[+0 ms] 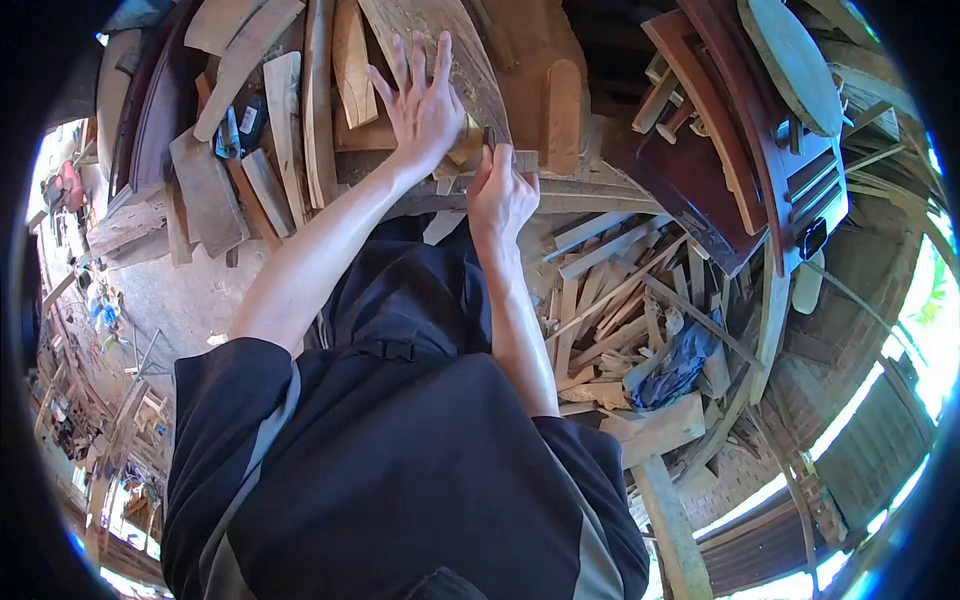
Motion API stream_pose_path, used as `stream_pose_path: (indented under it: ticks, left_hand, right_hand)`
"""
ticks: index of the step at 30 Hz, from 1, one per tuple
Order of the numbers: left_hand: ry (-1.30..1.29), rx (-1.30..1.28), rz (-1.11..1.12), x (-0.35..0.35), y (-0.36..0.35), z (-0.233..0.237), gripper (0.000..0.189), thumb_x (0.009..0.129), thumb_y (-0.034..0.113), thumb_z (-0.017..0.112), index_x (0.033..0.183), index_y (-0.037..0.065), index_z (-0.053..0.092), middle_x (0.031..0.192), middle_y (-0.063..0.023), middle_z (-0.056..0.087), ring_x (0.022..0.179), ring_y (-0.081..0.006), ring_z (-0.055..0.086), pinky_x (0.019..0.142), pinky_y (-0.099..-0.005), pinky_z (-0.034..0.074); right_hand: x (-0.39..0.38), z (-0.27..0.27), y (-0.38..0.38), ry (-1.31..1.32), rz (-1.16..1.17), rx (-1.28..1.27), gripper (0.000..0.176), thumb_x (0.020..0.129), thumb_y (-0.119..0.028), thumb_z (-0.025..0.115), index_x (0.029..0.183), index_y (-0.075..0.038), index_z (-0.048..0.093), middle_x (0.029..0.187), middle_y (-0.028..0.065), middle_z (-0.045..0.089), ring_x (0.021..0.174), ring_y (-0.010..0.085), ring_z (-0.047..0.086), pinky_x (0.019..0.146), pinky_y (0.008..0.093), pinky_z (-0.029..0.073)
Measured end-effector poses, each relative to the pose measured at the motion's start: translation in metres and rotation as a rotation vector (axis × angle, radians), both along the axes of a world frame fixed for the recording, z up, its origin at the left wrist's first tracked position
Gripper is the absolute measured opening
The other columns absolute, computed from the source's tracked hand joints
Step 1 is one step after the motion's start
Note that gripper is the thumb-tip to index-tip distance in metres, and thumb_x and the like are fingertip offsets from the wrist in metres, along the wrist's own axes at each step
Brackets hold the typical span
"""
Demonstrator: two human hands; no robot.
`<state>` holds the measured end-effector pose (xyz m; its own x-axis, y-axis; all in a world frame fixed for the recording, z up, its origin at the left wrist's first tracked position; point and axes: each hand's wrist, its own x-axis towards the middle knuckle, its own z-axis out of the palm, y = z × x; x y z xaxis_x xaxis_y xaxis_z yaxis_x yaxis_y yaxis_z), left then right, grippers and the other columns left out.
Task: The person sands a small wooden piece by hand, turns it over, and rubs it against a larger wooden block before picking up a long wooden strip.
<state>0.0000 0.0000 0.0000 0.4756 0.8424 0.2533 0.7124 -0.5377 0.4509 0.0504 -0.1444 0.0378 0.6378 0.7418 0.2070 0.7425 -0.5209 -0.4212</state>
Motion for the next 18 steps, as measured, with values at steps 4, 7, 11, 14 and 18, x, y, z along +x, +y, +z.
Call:
stream_pose_path:
  ticks: [4,7,11,14,18]
  left_hand:
    - [0.000,-0.010,-0.004,-0.006,-0.007,0.002,0.076,0.090,0.011,0.058,0.161,0.022,0.032,0.164,-0.0205,0.032,0.156,-0.0415,0.015,0.118,-0.0720,-0.001]
    - [-0.035,0.005,-0.009,-0.003,-0.004,0.002,0.077,0.091,0.010,0.058,0.162,0.023,0.031,0.164,-0.0204,0.032,0.156,-0.0414,0.016,0.119,-0.0719,-0.002]
    - [-0.041,0.015,-0.006,0.000,0.002,0.001,0.078,0.090,0.010,0.057,0.162,0.022,0.029,0.164,-0.0206,0.032,0.156,-0.0417,0.015,0.118,-0.0720,-0.002]
    - [-0.035,-0.002,-0.021,-0.002,-0.001,0.006,0.081,0.089,0.010,0.057,0.163,0.022,0.027,0.164,-0.0216,0.031,0.156,-0.0422,0.015,0.118,-0.0723,-0.003]
    - [-0.042,-0.030,-0.010,-0.003,-0.003,0.011,0.083,0.089,0.008,0.057,0.164,0.022,0.024,0.164,-0.0230,0.031,0.156,-0.0432,0.015,0.118,-0.0730,-0.002]
  right_hand:
    - [0.004,0.007,0.017,-0.013,-0.017,-0.085,0.017,0.100,-0.021,0.060,0.088,-0.011,0.055,0.052,0.0148,0.059,0.051,0.0346,0.063,0.061,0.0437,0.048]
    - [0.009,0.006,0.024,-0.030,-0.043,-0.101,0.017,0.101,-0.021,0.059,0.088,-0.011,0.055,0.052,0.0149,0.058,0.052,0.0356,0.063,0.062,0.0454,0.048]
    - [0.008,0.010,0.008,0.051,-0.003,-0.122,0.019,0.101,-0.025,0.058,0.088,-0.011,0.055,0.057,0.0185,0.061,0.057,0.0401,0.064,0.064,0.0499,0.049]
    - [0.017,0.010,0.027,0.079,0.007,-0.141,0.020,0.102,-0.028,0.057,0.090,-0.011,0.055,0.060,0.0210,0.062,0.060,0.0434,0.064,0.065,0.0529,0.050]
    - [0.017,0.002,0.036,0.017,0.013,-0.069,0.020,0.101,-0.027,0.059,0.089,-0.011,0.056,0.059,0.0196,0.062,0.059,0.0421,0.064,0.062,0.0507,0.050]
